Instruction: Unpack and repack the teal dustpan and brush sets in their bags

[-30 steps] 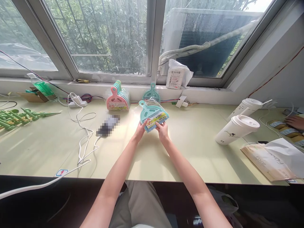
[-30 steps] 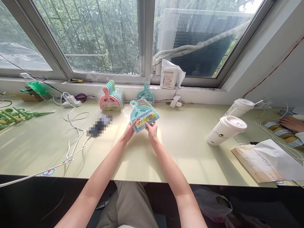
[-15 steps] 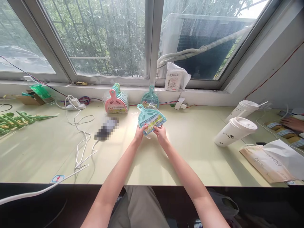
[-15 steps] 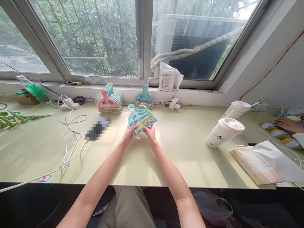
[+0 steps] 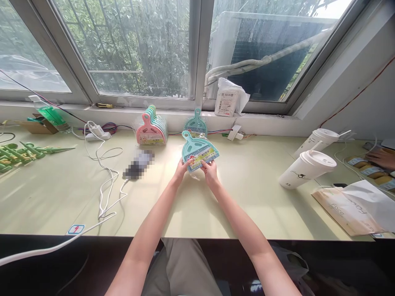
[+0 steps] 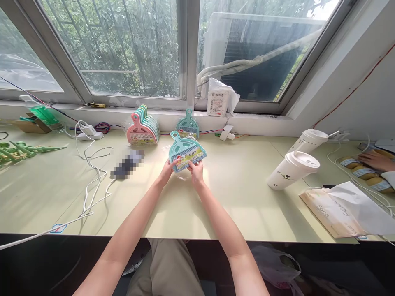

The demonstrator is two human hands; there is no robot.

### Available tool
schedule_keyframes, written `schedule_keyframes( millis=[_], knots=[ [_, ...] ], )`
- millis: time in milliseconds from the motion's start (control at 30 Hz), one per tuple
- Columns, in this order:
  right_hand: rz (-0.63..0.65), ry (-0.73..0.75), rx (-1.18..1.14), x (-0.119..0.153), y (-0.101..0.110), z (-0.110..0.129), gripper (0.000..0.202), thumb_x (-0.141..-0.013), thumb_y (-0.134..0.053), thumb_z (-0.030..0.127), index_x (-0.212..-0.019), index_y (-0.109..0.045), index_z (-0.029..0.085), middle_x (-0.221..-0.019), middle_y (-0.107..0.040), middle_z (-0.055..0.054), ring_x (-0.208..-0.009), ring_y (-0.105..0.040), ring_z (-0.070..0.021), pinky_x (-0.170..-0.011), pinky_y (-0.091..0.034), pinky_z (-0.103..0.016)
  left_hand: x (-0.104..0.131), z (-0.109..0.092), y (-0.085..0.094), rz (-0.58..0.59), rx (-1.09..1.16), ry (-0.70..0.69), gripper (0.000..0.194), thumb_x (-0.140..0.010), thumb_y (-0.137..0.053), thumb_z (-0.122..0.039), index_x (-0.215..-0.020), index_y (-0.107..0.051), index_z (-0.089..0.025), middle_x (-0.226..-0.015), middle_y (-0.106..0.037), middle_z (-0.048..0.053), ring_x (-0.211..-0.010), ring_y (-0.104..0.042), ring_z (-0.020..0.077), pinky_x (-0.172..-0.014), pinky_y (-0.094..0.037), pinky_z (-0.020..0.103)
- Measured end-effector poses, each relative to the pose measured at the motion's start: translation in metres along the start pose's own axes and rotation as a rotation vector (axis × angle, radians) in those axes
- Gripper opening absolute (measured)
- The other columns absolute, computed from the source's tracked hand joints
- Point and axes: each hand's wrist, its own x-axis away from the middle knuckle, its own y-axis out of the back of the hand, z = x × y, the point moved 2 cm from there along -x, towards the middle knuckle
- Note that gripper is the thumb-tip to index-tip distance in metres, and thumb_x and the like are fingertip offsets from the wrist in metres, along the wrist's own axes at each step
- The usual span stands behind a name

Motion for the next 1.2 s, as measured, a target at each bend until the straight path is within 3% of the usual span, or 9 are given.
schedule_keyframes(
  millis=[167,333,433,533,600,733,900,1000,1200],
  knots=[
    [0.036,-0.035,0.08,0.0,-0.001,-0.008,0.043,-0.071,-0.074,0.028,-0.109,-0.055,0.022,-0.114,-0.068,-0.006,-0.108,-0.065,-0.0221,-0.094,-0.056,-0.039,-0.003,0.012,0.006,-0.082,0.018,-0.018,0.063,-0.065,-0.079,-0.035,-0.121,-0.056,-0.016,-0.118,-0.066,0.013,-0.111,-0.061,0.0308,-0.094,-0.05,0.045],
    [0.312,-0.19,0.418,-0.015,0.017,0.012,0.033,-0.08,-0.066,0.042,-0.103,-0.064,0.018,-0.1,-0.073,-0.01,-0.095,-0.071,-0.0262,-0.09,-0.057,-0.045,-0.011,0.007,0.031,-0.228,0.109,-0.04,0.051,-0.067,-0.074,-0.026,-0.113,-0.058,-0.014,-0.107,-0.069,0.013,-0.097,-0.067,0.0288,-0.087,-0.053,0.046],
    [0.264,0.176,0.868,-0.025,0.034,0.04,0.039,-0.082,-0.065,0.041,-0.115,-0.064,0.021,-0.114,-0.069,-0.013,-0.111,-0.064,-0.0313,-0.097,-0.05,-0.054,-0.01,-0.001,0.052,-0.285,0.205,0.001,0.051,-0.07,-0.068,-0.022,-0.118,-0.053,-0.015,-0.107,-0.069,0.013,-0.087,-0.069,0.0273,-0.078,-0.056,0.047],
    [0.284,0.624,1.238,-0.026,0.04,0.053,0.061,-0.074,-0.075,0.034,-0.132,-0.056,0.028,-0.148,-0.045,-0.008,-0.142,-0.032,-0.0335,-0.112,-0.032,-0.058,-0.007,-0.004,0.063,-0.247,0.263,0.053,0.049,-0.072,-0.065,-0.022,-0.119,-0.053,-0.012,-0.106,-0.07,0.014,-0.085,-0.07,0.0267,-0.078,-0.057,0.045],
    [0.307,0.741,1.352,-0.025,0.039,0.049,0.059,-0.075,-0.076,0.032,-0.13,-0.058,0.031,-0.152,-0.039,-0.005,-0.146,-0.024,-0.0321,-0.114,-0.025,-0.059,-0.007,0.0,0.062,-0.202,0.262,0.131,0.049,-0.073,-0.065,-0.022,-0.119,-0.054,-0.011,-0.104,-0.07,0.015,-0.086,-0.07,0.0265,-0.081,-0.057,0.044],
    [0.334,0.731,1.254,-0.025,0.037,0.036,0.009,-0.083,-0.069,0.031,-0.089,-0.075,0.032,-0.125,-0.066,-0.002,-0.127,-0.053,-0.0271,-0.114,-0.023,-0.057,-0.009,0.006,0.055,-0.154,0.209,0.243,0.054,-0.071,-0.067,-0.022,-0.122,-0.055,-0.011,-0.104,-0.071,0.015,-0.088,-0.07,0.0274,-0.08,-0.057,0.044],
    [0.314,0.617,0.914,-0.024,0.035,0.039,0.008,-0.083,-0.068,0.035,-0.083,-0.076,0.034,-0.108,-0.074,-0.001,-0.115,-0.061,-0.0261,-0.11,-0.029,-0.053,-0.003,-0.001,0.055,-0.158,0.175,0.28,0.049,-0.072,-0.065,-0.024,-0.118,-0.058,-0.01,-0.109,-0.07,0.016,-0.094,-0.069,0.0267,-0.083,-0.058,0.04],
    [0.247,0.551,0.773,-0.024,0.036,0.04,0.014,-0.084,-0.065,0.038,-0.083,-0.076,0.031,-0.101,-0.075,-0.004,-0.108,-0.062,-0.0261,-0.103,-0.039,-0.048,0.004,-0.004,0.05,-0.058,0.089,0.31,0.054,-0.073,-0.069,-0.026,-0.123,-0.055,-0.012,-0.116,-0.068,0.017,-0.094,-0.069,0.0276,-0.075,-0.06,0.04],
    [-0.002,0.553,0.905,-0.026,0.045,0.028,0.022,-0.082,-0.061,0.042,-0.074,-0.071,0.024,-0.101,-0.067,-0.009,-0.103,-0.055,-0.0282,-0.095,-0.042,-0.047,0.016,-0.006,0.028,0.199,-0.053,0.313,0.067,-0.077,-0.07,-0.041,-0.133,-0.042,-0.02,-0.118,-0.065,0.016,-0.08,-0.071,0.0237,-0.053,-0.053,0.028]
  ],
)
